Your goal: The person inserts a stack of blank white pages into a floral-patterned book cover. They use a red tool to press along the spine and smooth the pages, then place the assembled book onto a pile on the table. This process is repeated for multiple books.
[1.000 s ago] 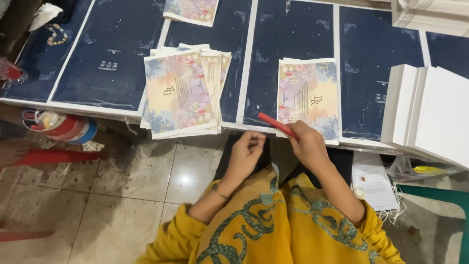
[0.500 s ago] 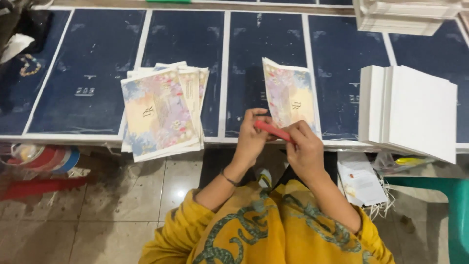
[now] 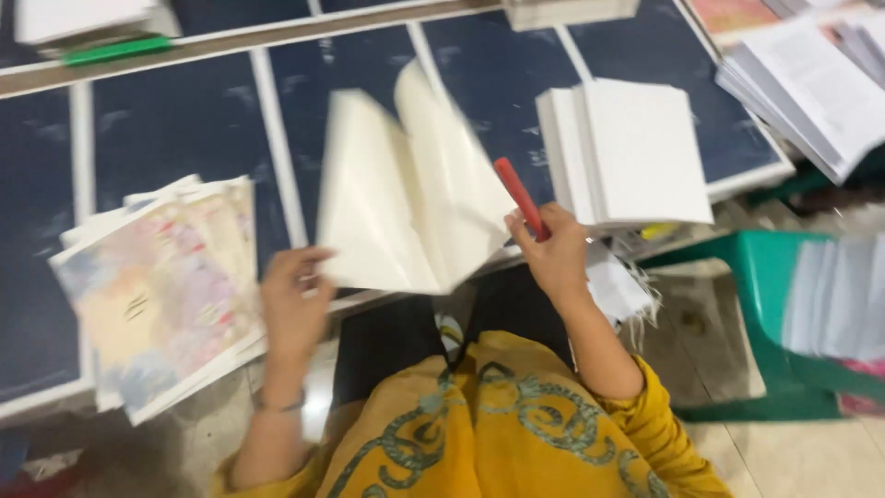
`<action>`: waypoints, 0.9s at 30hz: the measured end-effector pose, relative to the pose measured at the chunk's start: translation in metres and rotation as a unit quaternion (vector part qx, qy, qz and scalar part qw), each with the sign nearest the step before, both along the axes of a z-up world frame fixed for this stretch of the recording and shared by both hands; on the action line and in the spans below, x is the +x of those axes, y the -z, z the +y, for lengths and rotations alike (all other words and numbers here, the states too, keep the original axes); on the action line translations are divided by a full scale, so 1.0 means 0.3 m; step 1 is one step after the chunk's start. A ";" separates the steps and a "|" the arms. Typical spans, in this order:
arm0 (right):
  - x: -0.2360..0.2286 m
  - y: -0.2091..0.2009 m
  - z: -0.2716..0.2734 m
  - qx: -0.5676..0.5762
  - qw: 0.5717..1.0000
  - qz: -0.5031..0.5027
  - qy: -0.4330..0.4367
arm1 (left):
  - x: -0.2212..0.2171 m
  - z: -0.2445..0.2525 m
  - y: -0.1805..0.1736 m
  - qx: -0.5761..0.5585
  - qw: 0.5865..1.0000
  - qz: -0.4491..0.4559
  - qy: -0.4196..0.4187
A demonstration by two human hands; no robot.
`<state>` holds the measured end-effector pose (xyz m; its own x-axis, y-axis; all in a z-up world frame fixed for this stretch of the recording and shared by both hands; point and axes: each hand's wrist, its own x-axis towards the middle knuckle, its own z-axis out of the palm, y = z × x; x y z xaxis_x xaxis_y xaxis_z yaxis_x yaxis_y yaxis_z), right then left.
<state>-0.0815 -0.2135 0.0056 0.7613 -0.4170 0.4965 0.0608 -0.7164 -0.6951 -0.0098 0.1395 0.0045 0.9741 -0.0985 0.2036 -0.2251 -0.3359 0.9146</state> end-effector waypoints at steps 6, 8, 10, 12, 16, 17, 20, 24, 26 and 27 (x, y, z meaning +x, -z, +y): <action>-0.050 0.070 -0.082 -0.021 0.978 0.206 0.020 | -0.031 0.143 0.090 0.246 0.968 0.009 -0.053; -0.037 -0.050 -0.148 0.093 0.957 0.269 0.057 | -0.072 0.110 0.033 0.244 0.969 0.009 -0.033; -0.034 -0.011 -0.374 0.004 0.959 0.252 0.132 | -0.087 0.096 0.024 0.256 0.966 0.020 -0.040; -0.033 0.062 -0.638 -0.086 0.948 0.231 0.200 | -0.095 0.074 -0.007 0.269 0.961 0.031 -0.051; -0.023 0.113 -0.952 -0.197 0.870 0.249 0.377 | -0.096 0.044 -0.075 0.270 0.961 -0.001 -0.056; -0.015 0.078 -0.967 -0.113 0.849 0.335 0.393 | -0.098 0.038 -0.086 0.251 0.966 -0.049 -0.045; -0.021 0.132 -1.022 -0.119 0.844 0.343 0.394 | -0.076 0.016 -0.089 0.232 0.968 -0.092 -0.030; -0.074 0.228 -1.066 -0.277 0.873 0.169 0.364 | -0.048 -0.039 -0.088 0.228 0.968 -0.107 -0.018; -0.085 0.246 -1.087 -0.387 0.850 0.079 0.348 | -0.041 -0.065 -0.096 0.212 0.973 -0.096 0.010; -0.088 0.220 -1.080 -0.386 0.853 0.081 0.342 | -0.030 -0.076 -0.088 0.215 0.972 -0.091 0.006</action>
<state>-0.1079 -0.5376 -0.0602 0.5554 -0.3868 0.7362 -0.6070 -0.7936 0.0410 -0.0188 0.1167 0.0309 0.9241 -0.2230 0.3103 -0.3761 -0.6748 0.6350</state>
